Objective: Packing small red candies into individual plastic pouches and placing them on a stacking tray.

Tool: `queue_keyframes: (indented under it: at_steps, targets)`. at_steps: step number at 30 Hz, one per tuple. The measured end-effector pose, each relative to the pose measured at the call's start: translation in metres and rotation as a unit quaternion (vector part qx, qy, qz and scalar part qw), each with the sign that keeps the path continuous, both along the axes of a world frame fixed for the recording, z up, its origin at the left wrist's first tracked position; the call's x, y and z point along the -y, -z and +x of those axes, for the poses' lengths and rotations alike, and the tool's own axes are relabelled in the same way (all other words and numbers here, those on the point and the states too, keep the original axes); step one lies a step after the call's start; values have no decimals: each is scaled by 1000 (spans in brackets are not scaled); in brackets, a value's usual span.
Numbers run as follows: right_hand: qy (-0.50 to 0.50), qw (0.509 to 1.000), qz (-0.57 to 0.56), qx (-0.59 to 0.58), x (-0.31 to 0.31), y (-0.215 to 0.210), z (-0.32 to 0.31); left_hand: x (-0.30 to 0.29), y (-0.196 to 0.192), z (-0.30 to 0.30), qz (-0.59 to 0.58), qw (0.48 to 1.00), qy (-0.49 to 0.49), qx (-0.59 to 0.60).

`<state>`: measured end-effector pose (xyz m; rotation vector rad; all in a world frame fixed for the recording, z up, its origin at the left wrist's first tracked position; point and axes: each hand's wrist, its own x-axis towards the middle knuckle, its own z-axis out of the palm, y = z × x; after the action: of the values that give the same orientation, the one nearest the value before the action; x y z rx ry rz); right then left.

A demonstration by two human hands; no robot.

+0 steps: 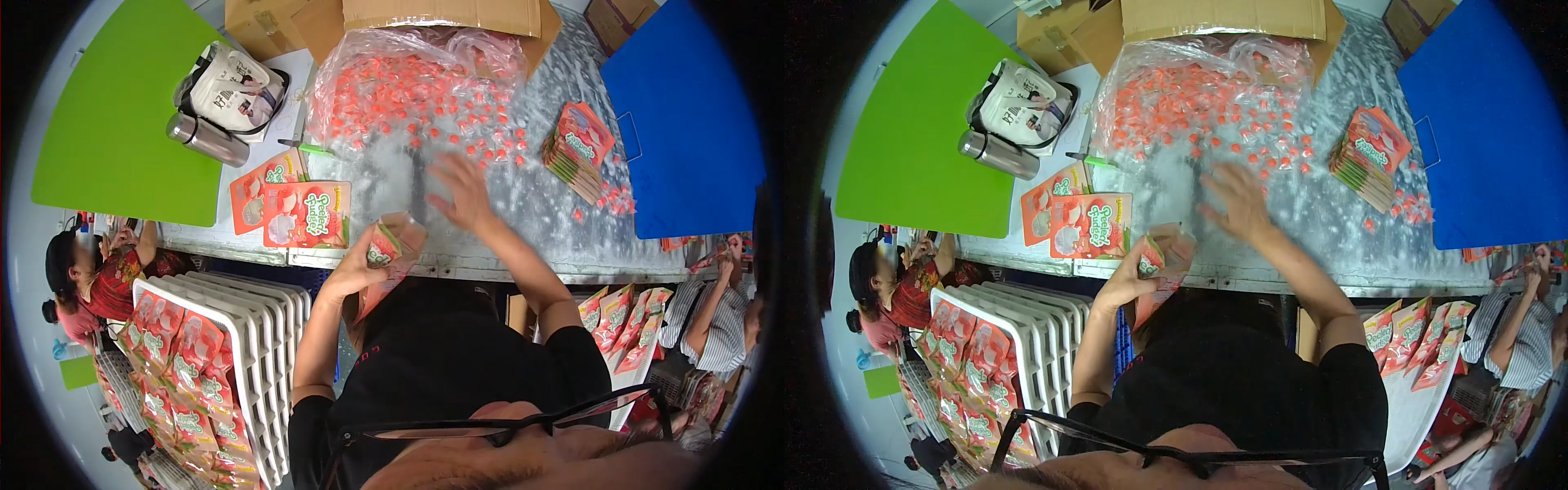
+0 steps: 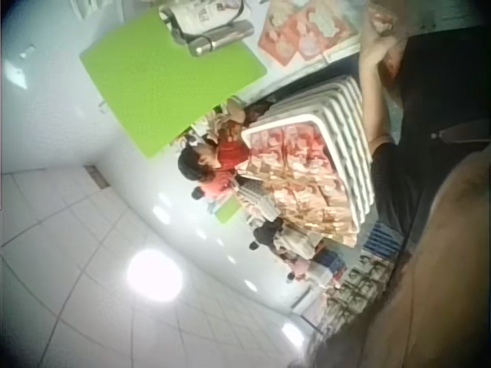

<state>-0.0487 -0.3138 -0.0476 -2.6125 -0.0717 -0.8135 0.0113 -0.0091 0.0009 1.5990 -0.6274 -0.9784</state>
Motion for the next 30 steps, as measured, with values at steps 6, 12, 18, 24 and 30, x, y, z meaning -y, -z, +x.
queue_keyframes:
  at_steps: [6, 12, 18, 24, 30]
  targets:
    - [80, 976, -75, -185, 43, 47, 38, -8, -13, -17, -2, 998, -48, -30]
    - [-58, 982, -3, -180, 15, 59, 12, -28, 6, -24, -54, 993, -96, -31]
    - [-90, 805, 580, -84, 41, 52, -9, -37, 4, -28, -76, 984, -140, -74]
    - [-40, 912, 395, -104, 57, 51, -25, -43, 10, -29, -86, 980, -159, -81]
    - [-46, 975, 2, -215, 14, 32, -20, -41, 7, -27, -74, 981, -165, -70]
